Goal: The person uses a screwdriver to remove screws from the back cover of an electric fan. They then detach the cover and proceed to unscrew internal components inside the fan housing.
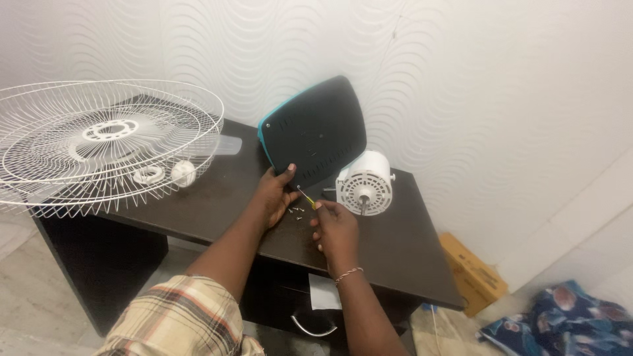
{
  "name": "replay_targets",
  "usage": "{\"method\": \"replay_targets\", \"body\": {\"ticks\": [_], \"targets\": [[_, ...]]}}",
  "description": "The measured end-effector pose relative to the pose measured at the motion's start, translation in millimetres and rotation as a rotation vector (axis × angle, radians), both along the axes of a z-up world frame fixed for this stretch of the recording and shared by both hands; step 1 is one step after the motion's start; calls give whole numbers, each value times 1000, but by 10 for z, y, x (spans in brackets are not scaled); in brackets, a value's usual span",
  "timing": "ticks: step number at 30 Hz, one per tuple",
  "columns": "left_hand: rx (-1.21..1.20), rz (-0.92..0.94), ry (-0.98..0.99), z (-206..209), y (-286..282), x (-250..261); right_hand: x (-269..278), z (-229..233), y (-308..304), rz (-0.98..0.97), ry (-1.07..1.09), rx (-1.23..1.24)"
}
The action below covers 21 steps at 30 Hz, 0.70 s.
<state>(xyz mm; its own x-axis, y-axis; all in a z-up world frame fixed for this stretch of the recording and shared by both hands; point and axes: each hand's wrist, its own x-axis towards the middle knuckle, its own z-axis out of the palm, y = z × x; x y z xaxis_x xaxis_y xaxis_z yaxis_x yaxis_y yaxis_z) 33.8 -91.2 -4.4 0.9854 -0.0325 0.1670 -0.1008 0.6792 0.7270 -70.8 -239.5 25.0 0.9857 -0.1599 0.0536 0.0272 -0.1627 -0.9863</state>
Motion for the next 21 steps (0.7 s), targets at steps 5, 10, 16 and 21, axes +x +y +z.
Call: {"method": "replay_targets", "body": {"ticks": [5, 10, 16, 21], "targets": [[0, 10, 48, 28, 7, -28, -23, 29, 21, -12, -29, 20], [-14, 15, 83, 37, 0, -68, -52, 52, 26, -40, -12, 4], [7, 32, 60, 39, -16, -50, -69, 77, 42, -61, -31, -20], [12, 45, 102, 20, -4, -10, -50, 52, 65, -100, -139, -48]]}}
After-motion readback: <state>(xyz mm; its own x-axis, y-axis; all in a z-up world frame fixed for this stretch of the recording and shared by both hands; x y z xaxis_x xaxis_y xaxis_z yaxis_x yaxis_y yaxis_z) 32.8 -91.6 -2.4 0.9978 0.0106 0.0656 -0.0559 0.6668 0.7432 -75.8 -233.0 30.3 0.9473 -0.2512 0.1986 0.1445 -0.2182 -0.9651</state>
